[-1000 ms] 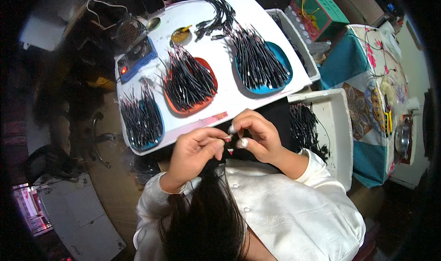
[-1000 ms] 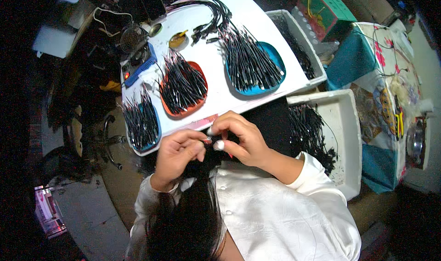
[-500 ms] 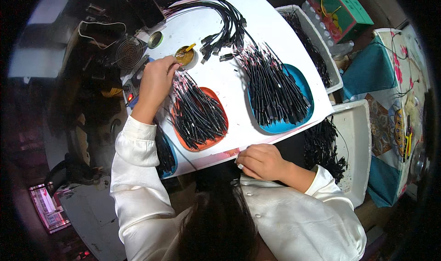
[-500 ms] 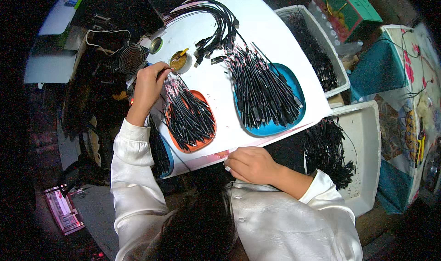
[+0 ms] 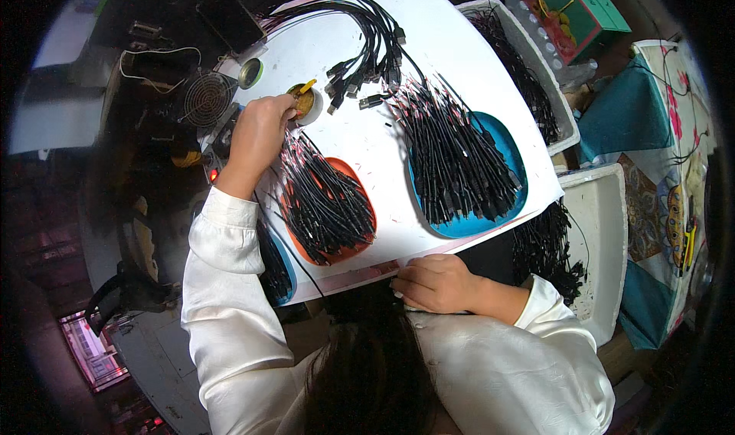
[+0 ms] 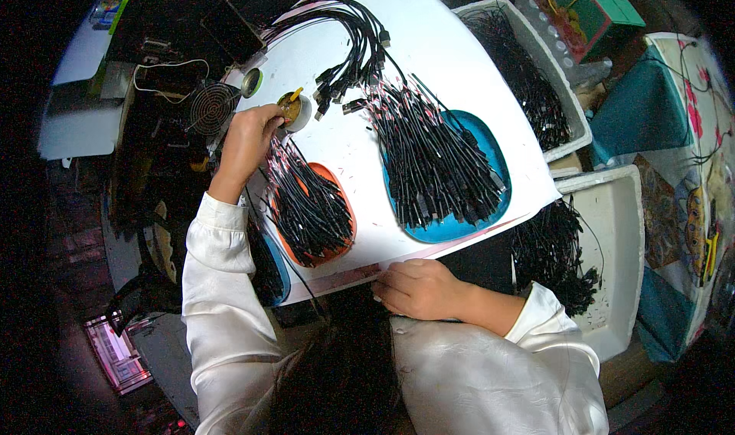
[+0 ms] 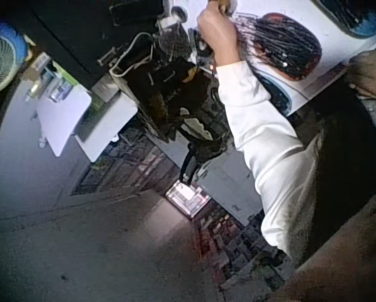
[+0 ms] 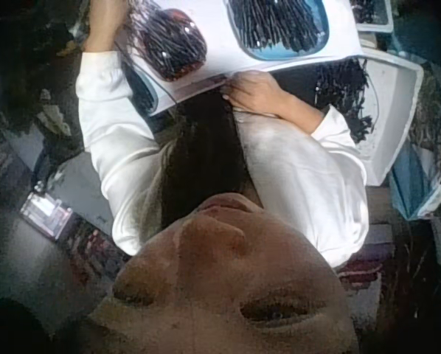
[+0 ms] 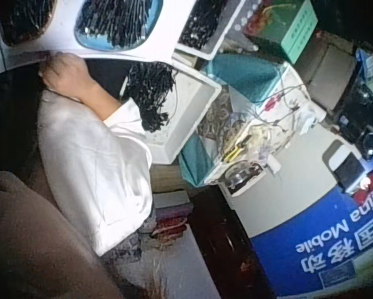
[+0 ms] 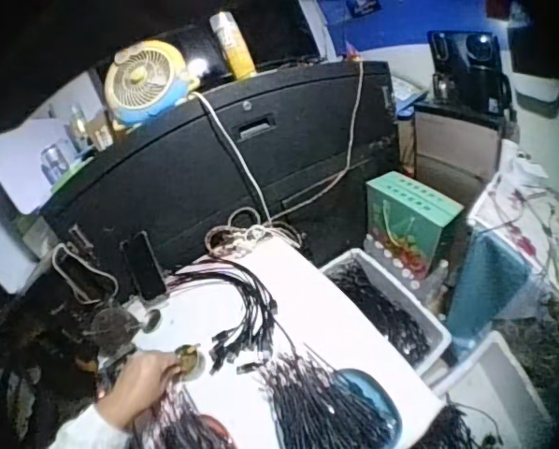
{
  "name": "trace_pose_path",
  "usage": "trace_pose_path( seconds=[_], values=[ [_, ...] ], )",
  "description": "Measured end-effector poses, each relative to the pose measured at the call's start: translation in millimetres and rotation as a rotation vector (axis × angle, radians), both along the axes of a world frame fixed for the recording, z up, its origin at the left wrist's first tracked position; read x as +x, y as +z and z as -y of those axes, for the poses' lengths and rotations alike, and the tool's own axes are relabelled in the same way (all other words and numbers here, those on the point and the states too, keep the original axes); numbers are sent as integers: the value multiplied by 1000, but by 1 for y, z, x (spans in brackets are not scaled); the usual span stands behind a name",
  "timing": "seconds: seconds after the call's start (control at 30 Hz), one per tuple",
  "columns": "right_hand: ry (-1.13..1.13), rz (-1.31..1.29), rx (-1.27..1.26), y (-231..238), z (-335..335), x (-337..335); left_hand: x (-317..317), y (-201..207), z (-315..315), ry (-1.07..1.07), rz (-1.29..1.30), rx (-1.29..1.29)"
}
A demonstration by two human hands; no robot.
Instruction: The person repeatedly picks black wires from trays, attaches small white connectors to the wire ends, and places the finished units into a white bin. The process is continuous and repetitive throughout the clip.
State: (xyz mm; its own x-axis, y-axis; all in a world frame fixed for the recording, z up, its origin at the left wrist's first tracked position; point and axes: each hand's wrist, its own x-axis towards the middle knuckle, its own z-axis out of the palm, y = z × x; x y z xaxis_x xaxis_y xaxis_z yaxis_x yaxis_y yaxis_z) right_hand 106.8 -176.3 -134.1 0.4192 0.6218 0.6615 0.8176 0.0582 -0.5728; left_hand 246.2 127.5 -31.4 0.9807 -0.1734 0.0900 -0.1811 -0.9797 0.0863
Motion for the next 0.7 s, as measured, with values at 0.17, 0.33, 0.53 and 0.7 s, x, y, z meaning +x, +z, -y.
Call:
trace_pose_path(
  seconds=[0.17,0.33,0.53,0.7],
  values=[
    [2,-10,8,0,0,0,4,-3,0,44,-58,39],
    [23,-25,-12,1,4,1,-2,7,-8,23,15,-63],
    [7,-25,-42,4,2,-1,-38,34,-39,200,40,-217],
    [-30,-18,-56,7,-2,-2,-65,36,-80,312,92,-181]
  ],
)
